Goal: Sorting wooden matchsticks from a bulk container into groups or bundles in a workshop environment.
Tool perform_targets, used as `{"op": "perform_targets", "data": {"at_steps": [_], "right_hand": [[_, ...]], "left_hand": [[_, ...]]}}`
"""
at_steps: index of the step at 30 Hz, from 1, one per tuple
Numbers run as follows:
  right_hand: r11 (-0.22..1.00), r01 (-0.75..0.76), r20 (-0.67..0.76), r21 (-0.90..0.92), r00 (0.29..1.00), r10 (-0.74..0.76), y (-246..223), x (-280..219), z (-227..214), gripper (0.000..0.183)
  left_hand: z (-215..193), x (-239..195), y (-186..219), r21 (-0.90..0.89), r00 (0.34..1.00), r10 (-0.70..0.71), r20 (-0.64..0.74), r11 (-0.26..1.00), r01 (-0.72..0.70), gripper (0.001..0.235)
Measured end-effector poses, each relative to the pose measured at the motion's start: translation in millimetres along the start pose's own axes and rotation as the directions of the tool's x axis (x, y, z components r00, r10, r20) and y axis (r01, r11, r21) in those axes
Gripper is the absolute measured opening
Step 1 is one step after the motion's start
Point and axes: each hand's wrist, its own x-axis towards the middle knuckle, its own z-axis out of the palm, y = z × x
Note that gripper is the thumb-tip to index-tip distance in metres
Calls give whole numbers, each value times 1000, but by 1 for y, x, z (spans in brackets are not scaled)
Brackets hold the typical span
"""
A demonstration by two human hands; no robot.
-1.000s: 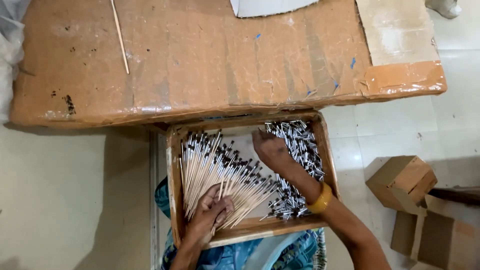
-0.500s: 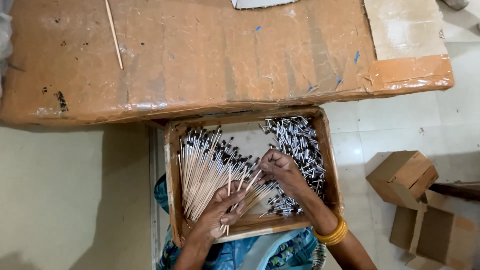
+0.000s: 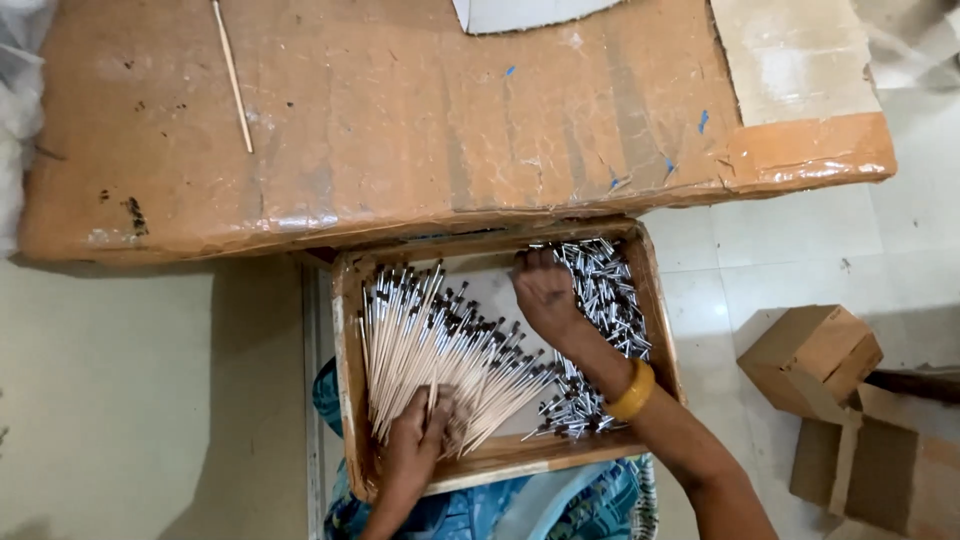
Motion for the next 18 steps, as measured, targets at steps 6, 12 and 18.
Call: {"op": "perform_targets", "data": {"at_steps": [6,12,18], "right_hand": [[918,249,55,-308,968,-244,21,6,25,22],[656,-238,102,716,966,240,-12,-19,-58,13],[-242,-383,434,891,876,210,-29,-58,-63,9]], "left_hand": [[-5,0,-3,-508,984,-115,136,845,168,34],[-1,13,20,-786,916,-68,396,491,376,39],[6,20,31,-782,825,-40,563,298,548,33]]}}
